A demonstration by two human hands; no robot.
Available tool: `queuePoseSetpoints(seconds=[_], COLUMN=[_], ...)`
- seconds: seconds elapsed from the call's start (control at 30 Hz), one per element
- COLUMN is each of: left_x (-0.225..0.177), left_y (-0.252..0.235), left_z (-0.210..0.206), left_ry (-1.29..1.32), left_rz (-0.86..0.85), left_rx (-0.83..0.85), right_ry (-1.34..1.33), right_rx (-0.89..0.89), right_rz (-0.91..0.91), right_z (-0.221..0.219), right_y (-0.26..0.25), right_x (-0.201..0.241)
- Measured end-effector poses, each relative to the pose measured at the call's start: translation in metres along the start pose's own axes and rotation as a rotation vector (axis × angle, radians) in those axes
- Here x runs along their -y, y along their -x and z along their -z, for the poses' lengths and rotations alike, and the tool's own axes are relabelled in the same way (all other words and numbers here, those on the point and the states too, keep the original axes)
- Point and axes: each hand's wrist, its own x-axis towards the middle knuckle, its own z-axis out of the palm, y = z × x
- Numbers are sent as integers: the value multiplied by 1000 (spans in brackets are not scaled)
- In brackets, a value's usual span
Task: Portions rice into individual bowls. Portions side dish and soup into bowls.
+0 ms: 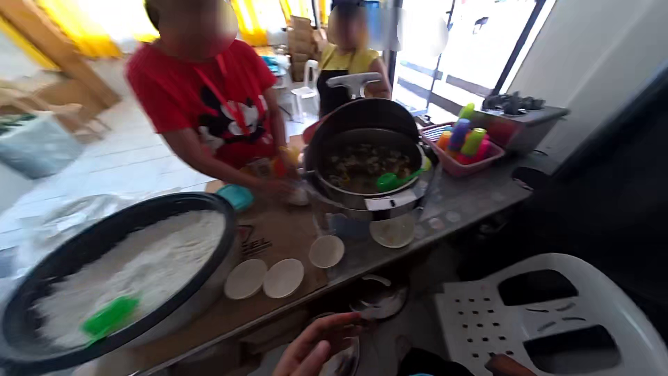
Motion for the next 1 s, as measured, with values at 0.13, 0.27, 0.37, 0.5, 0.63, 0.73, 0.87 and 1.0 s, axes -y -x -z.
queuePoseSetpoints(seconds=[0.13,0.27,0.37,0.5,0.63,0.73,0.87,1.0], left_x=[4,8,11,25,56,69,83,119], left_y=[-2,-3,-12,-39,-78,-104,-125,-135], left_z=[2,7,6,-13,-38,-52,-59,-47], left_ry=[32,-29,-33,24,62,42,7,32], left_rz=[36,67,22,-24,49,117,155,437], left_rx=[-34,-97,-222,-412,-490,-513,-614,-854], right_ry=[-49,-82,-65,-26,-16,17,330,971], right_rx=[2,60,88,83,52,68,168,404], right_rz=[-47,-65,-17,56,115,104,93,263], right_z=[10,20,39,82,122,143,165,183], right_y=[-23,-22,-34,-70,-102,-112,-130,-63], right_x=[-8,20,47,82,114,135,156,238])
